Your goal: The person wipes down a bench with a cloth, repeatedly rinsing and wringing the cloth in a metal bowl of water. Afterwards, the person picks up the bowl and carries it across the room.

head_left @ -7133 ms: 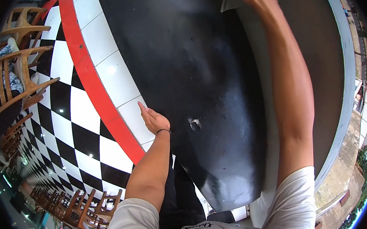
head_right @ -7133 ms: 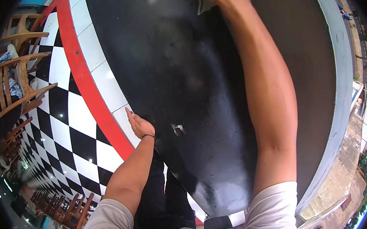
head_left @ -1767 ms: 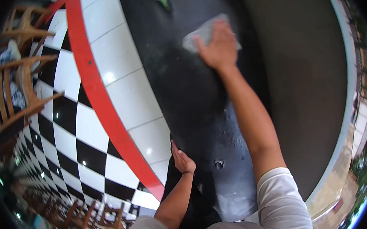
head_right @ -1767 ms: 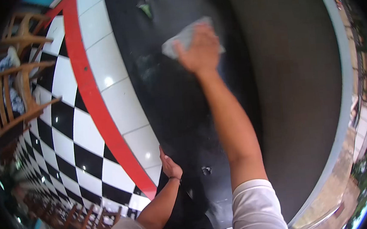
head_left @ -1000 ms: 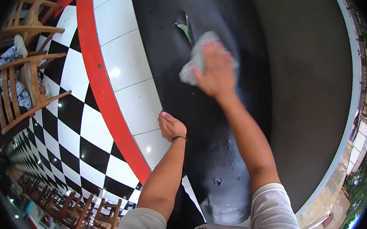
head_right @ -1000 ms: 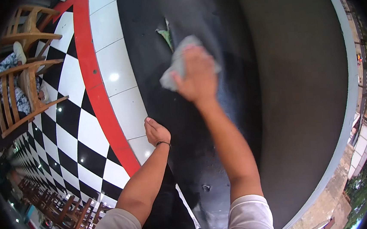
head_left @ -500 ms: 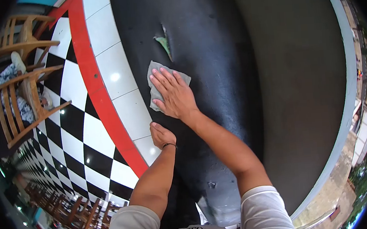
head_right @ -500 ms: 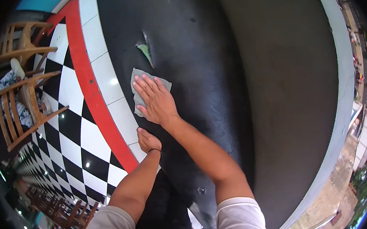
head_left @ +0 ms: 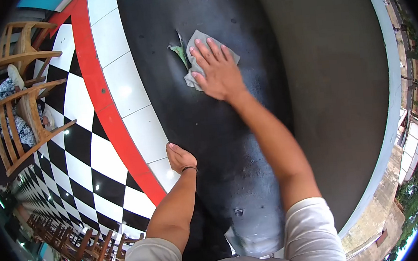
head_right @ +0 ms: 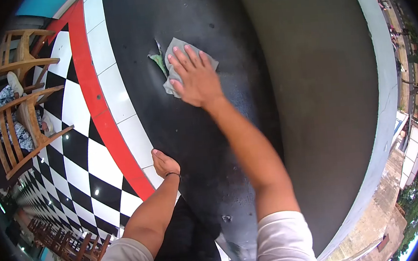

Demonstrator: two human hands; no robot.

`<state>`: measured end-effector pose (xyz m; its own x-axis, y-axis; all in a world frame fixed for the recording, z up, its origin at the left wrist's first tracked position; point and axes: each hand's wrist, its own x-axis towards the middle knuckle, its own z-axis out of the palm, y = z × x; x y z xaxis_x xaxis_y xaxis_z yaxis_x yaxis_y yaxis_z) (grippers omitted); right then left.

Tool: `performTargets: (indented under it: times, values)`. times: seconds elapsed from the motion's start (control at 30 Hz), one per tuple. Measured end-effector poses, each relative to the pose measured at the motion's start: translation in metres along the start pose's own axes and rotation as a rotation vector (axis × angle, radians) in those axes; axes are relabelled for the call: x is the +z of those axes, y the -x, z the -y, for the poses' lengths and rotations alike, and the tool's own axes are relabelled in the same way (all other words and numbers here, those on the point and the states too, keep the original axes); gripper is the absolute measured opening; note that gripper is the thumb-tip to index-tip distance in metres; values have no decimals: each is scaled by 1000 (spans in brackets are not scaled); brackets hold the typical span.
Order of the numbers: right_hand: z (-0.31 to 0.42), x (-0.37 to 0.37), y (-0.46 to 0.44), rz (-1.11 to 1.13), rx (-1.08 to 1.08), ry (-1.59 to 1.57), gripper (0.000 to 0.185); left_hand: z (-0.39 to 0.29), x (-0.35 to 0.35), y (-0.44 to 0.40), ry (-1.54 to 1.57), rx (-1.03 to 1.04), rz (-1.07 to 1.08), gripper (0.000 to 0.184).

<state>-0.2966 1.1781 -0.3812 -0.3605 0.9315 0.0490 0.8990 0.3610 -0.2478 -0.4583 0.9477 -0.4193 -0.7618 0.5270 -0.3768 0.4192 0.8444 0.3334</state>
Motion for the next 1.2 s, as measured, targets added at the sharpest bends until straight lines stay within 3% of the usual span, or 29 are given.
performTargets:
  times: [0.07,0.1,0.13,0.23,0.27,0.37,0.43,0.6,0.7,0.83,0.93,1.03,1.13,1.2]
  values:
    - [-42,-21,-13,35,-43,-75,68,2,0,0,1,17,-20,49]
    - [-65,-3,-18,-172,148,94,68,-3,-3,1,5,20,-15,48]
    - [-87,-13,-30,-165,364,73,71,-4,-5,0,10,21,-11,48]
    - [-78,11,-45,-305,661,142,75,-1,-6,-3,-21,-35,104,48]
    - [-63,14,-52,-253,698,120,76,1,-5,-2,-16,-26,78,47]
    - [-3,16,-51,-141,197,62,75,1,-1,-1,14,9,5,48]
    - [0,9,-46,-56,-18,2,76,1,0,0,22,26,-27,52]
    - [-103,0,-87,-208,265,138,77,8,0,-3,8,79,16,41]
    - [-114,-4,-110,-100,348,158,78,10,4,-2,65,158,-70,42]
    - [-144,-5,-157,-73,302,300,82,-2,-7,-2,89,125,-3,43]
    - [-143,-1,-157,-74,369,229,86,3,-6,-4,97,128,42,43]
    - [-119,-11,-100,-29,487,262,85,0,-10,-4,100,120,81,44]
    - [-77,-27,11,-43,562,277,79,7,-8,-6,79,103,105,45]
    - [-39,-36,85,86,700,267,74,9,-7,-6,82,91,118,45]
